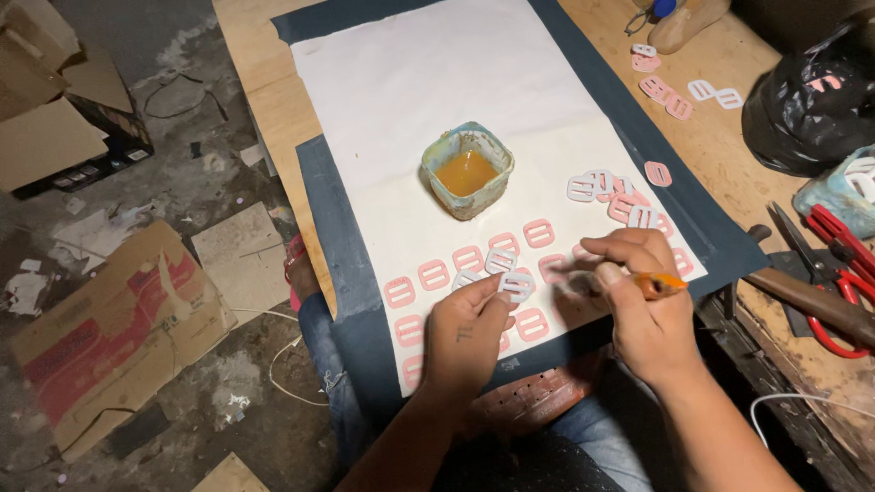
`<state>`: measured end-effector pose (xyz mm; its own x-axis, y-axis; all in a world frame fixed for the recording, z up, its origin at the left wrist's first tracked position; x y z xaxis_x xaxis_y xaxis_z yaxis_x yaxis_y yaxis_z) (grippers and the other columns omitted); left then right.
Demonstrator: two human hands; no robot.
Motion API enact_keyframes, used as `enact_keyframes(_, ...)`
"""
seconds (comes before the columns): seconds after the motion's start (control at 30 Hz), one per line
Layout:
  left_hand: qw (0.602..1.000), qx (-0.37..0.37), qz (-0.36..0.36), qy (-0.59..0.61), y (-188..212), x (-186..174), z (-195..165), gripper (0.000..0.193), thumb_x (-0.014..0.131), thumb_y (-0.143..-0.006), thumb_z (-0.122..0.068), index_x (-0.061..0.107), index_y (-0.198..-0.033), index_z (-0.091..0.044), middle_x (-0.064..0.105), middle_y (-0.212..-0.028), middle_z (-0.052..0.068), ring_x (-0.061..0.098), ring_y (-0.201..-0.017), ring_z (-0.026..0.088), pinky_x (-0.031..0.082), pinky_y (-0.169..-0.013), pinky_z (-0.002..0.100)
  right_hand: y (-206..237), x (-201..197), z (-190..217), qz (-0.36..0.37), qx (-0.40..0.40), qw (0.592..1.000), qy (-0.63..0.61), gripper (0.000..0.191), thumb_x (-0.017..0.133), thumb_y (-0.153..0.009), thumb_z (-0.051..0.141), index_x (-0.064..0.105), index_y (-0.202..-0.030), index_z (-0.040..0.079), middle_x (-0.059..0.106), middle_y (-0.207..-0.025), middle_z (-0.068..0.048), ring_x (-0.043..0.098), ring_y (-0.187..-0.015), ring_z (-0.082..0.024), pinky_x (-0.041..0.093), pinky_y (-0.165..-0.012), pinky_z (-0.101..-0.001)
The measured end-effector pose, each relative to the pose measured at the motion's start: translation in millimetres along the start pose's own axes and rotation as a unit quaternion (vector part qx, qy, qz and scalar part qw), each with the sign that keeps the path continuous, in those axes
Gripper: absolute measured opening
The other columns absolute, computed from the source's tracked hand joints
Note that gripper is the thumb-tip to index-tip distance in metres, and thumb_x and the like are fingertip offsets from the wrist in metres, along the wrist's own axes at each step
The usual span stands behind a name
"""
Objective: The person paints small white plastic buckles with a yellowish liquid using a brush. They pick up each buckle, apply the liquid, and place it on a sheet with pink outlines. The person repeats this process for multiple buckles.
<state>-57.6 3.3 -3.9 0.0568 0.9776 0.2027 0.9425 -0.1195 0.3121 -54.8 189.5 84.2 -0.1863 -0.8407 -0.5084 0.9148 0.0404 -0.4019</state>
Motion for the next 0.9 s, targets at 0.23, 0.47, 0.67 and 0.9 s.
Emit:
enact_keyframes(0.23,0.998,-0.021,-0.043,-0.032,0.1,-10.3,6.5,0.043,0.06,-0.097,-0.011,0.063,-0.136,0.007,0.071,-0.088,0.013,0.055,-0.067,0.009,0.045,-0.058,0.022,15.1,26.2,-21.9,0.039,0.152,0.969,-0.193,0.03,0.06,-0.1,0.022,0.065,-0.114,-0.005,0.074,-0.099,-0.007,0.07,-0.088,-0.013,0.056,-0.078,-0.0257)
enact_keyframes(0.47,0.995,0.059,-0.038,0.072,5.3,-10.1,-8.1,0.041,0.057,-0.096,-0.005,0.062,-0.131,0.014,0.077,-0.1,0.009,0.066,-0.081,0.003,0.054,-0.071,0.016,21.5,29.6,-41.0,-0.001,0.223,0.964,-0.148,0.023,0.066,-0.1,0.014,0.068,-0.111,-0.006,0.072,-0.087,-0.014,0.063,-0.07,-0.017,0.051,-0.067,-0.0299)
enact_keyframes(0.67,0.999,0.019,-0.034,-0.007,3.3,-7.5,-3.3,0.04,0.058,-0.098,-0.009,0.066,-0.132,0.011,0.073,-0.097,0.018,0.057,-0.075,0.01,0.048,-0.064,0.024,16.9,33.7,-0.2,0.068,0.028,0.997,-0.038,0.021,0.073,-0.088,0.008,0.072,-0.107,-0.002,0.074,-0.109,-0.012,0.071,-0.099,-0.019,0.055,-0.087,-0.0298)
enact_keyframes(0.9,0.995,0.021,-0.028,0.095,-2.0,-16.1,3.0,0.044,0.051,-0.098,-0.013,0.055,-0.136,0.009,0.073,-0.118,0.014,0.073,-0.105,0.014,0.058,-0.097,0.027,18.1,39.8,18.8,0.138,-0.03,0.987,-0.075,0.019,0.072,-0.085,0.003,0.072,-0.104,0.0,0.074,-0.112,-0.012,0.073,-0.103,-0.022,0.056,-0.089,-0.0298)
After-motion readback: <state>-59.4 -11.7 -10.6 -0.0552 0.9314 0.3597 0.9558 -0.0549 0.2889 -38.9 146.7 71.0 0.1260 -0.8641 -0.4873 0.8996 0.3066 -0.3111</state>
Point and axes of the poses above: each hand's wrist, its own y-axis away from the middle knuckle, its own x-axis out of the palm, z = x × y, the point moved 7 cm from there along -y, towards the middle knuckle
